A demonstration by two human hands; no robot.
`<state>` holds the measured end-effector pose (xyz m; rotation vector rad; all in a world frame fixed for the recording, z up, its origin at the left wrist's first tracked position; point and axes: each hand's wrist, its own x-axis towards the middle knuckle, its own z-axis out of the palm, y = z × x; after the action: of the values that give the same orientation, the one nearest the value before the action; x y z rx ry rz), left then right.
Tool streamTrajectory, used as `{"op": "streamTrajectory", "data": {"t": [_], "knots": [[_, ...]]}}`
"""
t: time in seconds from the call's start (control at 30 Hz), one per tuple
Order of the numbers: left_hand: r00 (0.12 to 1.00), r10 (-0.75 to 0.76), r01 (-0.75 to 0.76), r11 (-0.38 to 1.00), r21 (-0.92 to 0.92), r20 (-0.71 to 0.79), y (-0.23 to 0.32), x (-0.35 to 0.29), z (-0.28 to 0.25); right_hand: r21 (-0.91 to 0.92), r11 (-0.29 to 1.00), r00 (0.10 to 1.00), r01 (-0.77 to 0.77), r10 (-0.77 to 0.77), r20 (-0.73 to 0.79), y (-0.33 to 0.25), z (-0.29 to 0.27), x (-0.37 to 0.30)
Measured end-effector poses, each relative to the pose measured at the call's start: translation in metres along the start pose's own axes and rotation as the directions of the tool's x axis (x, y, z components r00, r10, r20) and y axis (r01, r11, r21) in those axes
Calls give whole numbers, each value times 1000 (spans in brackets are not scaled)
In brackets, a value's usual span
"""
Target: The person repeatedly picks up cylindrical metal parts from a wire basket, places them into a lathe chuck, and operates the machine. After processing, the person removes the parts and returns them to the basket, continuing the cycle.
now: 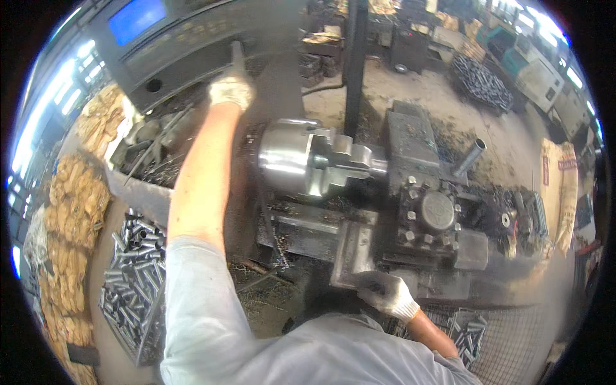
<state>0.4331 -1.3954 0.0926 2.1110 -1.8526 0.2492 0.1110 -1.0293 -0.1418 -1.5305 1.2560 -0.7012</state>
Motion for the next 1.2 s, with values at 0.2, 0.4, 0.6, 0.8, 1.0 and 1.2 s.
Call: {"op": "streamTrajectory", "data": {"t": [0.2, 0.4, 0.6, 0.8, 1.0, 1.2], "knots": [[688, 315, -596, 759, -262, -654, 5, -141, 41, -100, 994, 991, 44, -31, 127, 54, 19, 10], [897, -19, 256, 836, -485, 442, -101, -483, 137, -158, 948, 886, 276, -187, 424, 59, 92, 37], [-33, -995, 935, -63, -349, 91, -258, -973, 118, -112, 993, 676, -48, 115, 728, 13, 251, 10], [-913, -83, 368, -589, -719, -399, -119, -1388, 13, -152, 893, 268, 423, 37, 963, -27, 493, -107], [-658, 745, -128, -259, -957, -113, 41, -1442, -67, 145, 585, -197, 798, 27, 980, -43, 629, -224], [-720, 574, -128, -663, -738, -391, 121, -1441, -64, 154, 380, -286, 912, 319, 903, -50, 687, -261]]}}
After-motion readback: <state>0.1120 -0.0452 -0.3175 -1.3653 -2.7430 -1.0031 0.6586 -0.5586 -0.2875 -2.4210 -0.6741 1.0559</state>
